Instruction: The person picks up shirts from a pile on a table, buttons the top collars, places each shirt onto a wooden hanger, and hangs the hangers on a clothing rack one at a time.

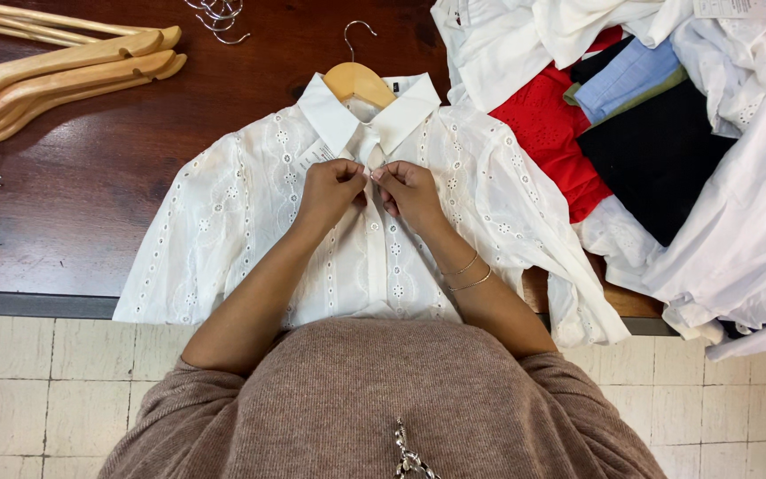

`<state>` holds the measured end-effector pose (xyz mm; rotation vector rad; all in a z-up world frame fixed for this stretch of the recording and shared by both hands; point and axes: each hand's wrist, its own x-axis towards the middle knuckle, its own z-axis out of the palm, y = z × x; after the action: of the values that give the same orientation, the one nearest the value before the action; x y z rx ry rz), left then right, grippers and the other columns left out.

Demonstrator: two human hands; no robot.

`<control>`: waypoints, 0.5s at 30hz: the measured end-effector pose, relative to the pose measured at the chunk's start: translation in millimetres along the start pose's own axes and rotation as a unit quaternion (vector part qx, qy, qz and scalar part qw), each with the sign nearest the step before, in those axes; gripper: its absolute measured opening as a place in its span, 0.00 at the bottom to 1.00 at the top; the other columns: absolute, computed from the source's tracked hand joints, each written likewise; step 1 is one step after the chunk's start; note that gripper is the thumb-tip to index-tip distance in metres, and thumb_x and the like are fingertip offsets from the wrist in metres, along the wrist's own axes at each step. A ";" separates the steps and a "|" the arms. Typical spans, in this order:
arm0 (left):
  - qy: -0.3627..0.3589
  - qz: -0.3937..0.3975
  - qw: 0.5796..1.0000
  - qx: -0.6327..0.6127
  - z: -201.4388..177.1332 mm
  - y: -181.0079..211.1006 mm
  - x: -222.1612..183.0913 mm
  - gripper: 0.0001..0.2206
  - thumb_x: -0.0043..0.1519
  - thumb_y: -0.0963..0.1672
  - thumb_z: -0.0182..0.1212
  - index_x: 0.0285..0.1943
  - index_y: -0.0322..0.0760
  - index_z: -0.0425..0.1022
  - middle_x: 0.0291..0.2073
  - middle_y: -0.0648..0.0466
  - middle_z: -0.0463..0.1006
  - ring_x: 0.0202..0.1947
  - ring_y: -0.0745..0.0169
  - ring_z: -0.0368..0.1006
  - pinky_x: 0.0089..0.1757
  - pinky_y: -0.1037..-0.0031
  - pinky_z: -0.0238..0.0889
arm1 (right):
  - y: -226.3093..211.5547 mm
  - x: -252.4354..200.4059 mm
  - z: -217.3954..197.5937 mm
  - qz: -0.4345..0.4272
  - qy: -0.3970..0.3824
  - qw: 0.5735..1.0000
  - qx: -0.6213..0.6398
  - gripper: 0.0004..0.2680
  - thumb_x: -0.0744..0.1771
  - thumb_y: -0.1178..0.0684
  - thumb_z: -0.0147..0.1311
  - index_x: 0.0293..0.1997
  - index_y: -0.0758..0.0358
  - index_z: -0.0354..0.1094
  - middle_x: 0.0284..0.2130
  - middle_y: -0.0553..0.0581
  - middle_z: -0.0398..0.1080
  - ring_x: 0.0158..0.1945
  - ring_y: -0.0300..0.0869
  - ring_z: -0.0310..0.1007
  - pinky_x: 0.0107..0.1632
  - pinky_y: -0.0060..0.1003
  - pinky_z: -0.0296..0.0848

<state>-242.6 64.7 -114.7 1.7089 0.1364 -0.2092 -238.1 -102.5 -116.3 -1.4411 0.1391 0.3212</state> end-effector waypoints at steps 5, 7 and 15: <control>-0.020 -0.023 0.996 -0.083 -0.9 13.0 -2.9 0.06 0.61 0.38 0.59 0.37 0.28 0.81 0.25 0.43 0.81 0.24 0.57 0.80 0.30 0.72 0.77 | 13.9 7.3 -4.9 -0.002 -0.009 1.000 0.009 0.05 0.69 0.57 0.56 0.38 0.69 0.69 0.16 0.55 0.61 0.10 0.35 0.60 0.14 0.26 0.57; -0.022 -0.033 0.993 -0.113 -1.6 15.4 -3.0 0.07 0.62 0.38 0.57 0.37 0.26 0.81 0.26 0.41 0.81 0.24 0.55 0.81 0.29 0.70 0.79 | 13.4 6.9 -3.2 -0.002 -0.008 1.000 0.012 0.05 0.69 0.57 0.56 0.38 0.69 0.70 0.15 0.56 0.61 0.09 0.36 0.59 0.14 0.26 0.56; -0.030 0.020 0.997 -0.064 6.0 -6.1 2.1 0.06 0.63 0.37 0.57 0.37 0.24 0.78 0.25 0.41 0.79 0.23 0.56 0.79 0.26 0.72 0.77 | 16.5 6.6 -1.5 -0.016 0.014 1.000 -0.012 0.06 0.70 0.56 0.54 0.39 0.68 0.69 0.16 0.54 0.60 0.09 0.35 0.60 0.13 0.25 0.57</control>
<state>-242.1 59.6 -121.8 1.5758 0.0706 -0.2178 -236.7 -101.6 -134.0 -1.4713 0.1355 0.2778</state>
